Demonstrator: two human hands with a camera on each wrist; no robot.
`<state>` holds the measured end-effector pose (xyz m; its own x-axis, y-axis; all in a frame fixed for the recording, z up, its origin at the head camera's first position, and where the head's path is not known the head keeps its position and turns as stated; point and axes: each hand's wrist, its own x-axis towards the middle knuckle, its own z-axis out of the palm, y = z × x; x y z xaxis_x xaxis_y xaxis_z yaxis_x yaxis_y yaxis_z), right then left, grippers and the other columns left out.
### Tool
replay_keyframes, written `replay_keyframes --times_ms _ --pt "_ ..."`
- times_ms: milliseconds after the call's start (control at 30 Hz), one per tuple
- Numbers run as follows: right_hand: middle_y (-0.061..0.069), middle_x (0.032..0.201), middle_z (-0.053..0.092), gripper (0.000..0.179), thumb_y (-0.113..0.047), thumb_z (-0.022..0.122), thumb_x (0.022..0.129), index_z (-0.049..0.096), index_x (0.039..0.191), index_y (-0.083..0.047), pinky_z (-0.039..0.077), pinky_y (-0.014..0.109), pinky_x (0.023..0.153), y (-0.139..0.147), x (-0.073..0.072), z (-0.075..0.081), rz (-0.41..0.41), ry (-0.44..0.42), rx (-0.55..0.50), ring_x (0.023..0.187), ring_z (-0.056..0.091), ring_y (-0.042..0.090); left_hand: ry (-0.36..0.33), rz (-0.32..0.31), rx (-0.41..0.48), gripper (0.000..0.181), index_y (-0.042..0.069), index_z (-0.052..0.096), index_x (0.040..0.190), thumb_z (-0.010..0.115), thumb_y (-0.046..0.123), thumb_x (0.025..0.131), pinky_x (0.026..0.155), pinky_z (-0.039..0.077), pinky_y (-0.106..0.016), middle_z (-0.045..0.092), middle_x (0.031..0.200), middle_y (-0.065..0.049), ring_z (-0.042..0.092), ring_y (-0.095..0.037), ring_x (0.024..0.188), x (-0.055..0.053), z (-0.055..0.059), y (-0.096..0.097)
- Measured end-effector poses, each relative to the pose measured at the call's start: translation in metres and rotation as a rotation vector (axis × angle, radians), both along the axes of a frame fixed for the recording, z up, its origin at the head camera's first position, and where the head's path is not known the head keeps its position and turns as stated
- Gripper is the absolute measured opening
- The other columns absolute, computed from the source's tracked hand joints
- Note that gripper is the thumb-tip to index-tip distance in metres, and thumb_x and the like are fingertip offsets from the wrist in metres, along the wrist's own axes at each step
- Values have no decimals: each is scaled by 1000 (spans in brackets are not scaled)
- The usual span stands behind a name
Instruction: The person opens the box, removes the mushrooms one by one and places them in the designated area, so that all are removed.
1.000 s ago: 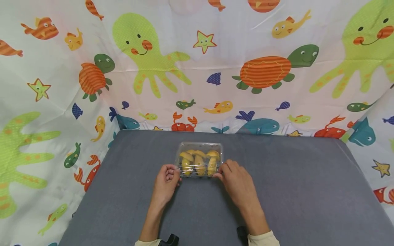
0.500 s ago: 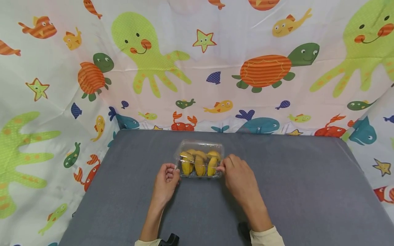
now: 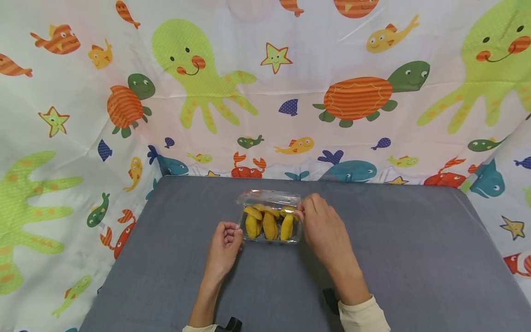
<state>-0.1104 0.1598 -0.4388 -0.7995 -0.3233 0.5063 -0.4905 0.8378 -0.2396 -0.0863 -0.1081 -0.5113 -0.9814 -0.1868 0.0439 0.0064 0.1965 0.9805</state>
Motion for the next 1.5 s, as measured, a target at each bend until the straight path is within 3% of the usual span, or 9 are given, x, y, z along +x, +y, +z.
replay_keyframes --times_ms 233,600,900,1300,1500 --pt "13 107 60 24 -8 76 98 58 113 -2 62 42 66 1 -8 5 -9 -22 -96 84 65 24 -5 -42 74 15 -2 58 115 65 2 102 65 64 -35 65 94 -15 69 -42 81 3 -1 0" --pt "11 109 70 22 -18 74 102 71 118 -3 64 51 79 -3 -24 17 -116 -88 -332 96 71 31 -27 -61 98 18 -3 56 118 65 3 104 65 62 -29 64 97 -17 68 -23 78 4 0 -2" --pt "13 110 77 23 -19 76 100 76 117 -4 65 51 85 -4 -42 18 -146 -133 -426 96 76 33 -29 -72 117 17 -3 55 117 64 3 104 65 61 -26 64 98 -17 69 -32 80 5 -1 -3" --pt "16 111 78 26 -22 74 102 76 119 -2 65 52 83 -4 -63 12 -188 -187 -434 96 78 35 -22 -82 121 17 -4 55 118 64 4 105 66 62 -28 64 97 -16 68 -38 82 3 -1 -2" --pt "16 111 79 27 -24 72 104 75 120 -3 65 53 83 -6 -68 8 -189 -224 -443 98 78 35 -18 -69 128 16 -4 55 116 64 2 104 65 62 -26 64 96 -16 69 -34 80 3 -2 -2"
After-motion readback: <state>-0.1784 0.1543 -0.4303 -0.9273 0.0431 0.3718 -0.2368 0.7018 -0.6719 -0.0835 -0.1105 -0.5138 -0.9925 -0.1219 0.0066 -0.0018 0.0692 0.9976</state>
